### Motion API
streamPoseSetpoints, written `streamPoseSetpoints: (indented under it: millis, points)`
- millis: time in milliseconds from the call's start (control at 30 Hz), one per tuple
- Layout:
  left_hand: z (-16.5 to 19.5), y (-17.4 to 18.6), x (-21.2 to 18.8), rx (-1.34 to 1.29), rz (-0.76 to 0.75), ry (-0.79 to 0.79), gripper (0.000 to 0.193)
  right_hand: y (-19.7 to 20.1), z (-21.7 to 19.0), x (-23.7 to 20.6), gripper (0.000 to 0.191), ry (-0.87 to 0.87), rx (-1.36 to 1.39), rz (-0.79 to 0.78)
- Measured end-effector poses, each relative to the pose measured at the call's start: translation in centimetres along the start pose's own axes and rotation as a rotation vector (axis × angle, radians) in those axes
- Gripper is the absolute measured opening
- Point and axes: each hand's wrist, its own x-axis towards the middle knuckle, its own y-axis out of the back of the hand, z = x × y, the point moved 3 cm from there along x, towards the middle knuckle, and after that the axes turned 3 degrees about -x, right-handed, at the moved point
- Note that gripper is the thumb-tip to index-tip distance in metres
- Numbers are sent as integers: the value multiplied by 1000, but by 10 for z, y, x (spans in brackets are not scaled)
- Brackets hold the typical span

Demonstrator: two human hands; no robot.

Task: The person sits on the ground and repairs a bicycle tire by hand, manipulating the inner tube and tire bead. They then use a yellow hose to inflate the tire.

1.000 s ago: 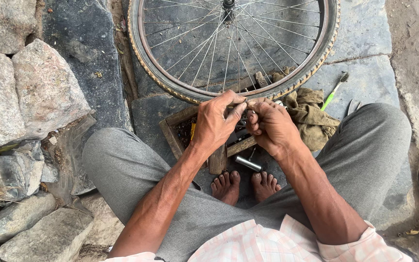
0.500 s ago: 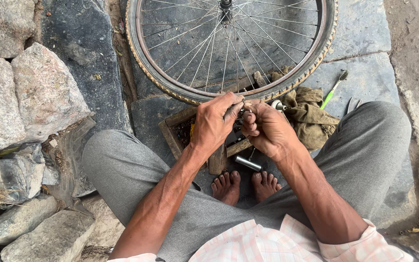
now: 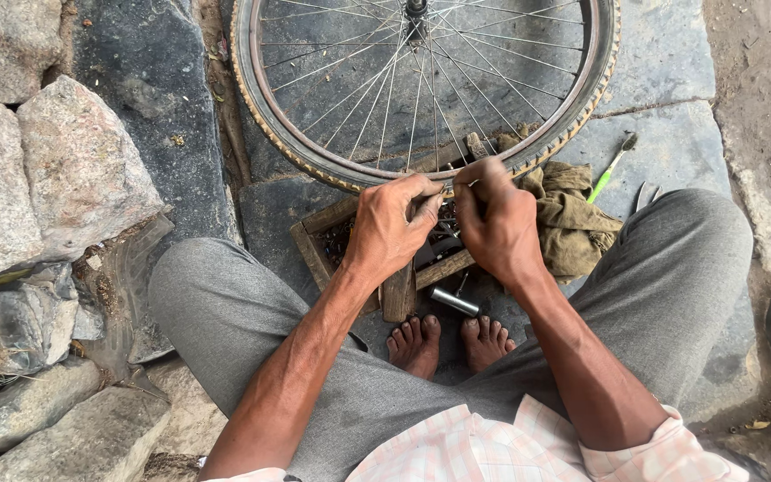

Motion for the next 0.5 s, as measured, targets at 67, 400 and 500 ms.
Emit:
streamPoseSetpoints:
  millis: [67,400,500]
  points:
    - [1,2,-1,7,-31,74,17,1,-6,3,13,302,-242,27]
    - [1,-1,-3,109,39,-103,8,-3,2,0,6,-99,303,-132]
    - [-1,-4,-4,165,71,-148,11,-16,11,0,8,-521,1074,-244]
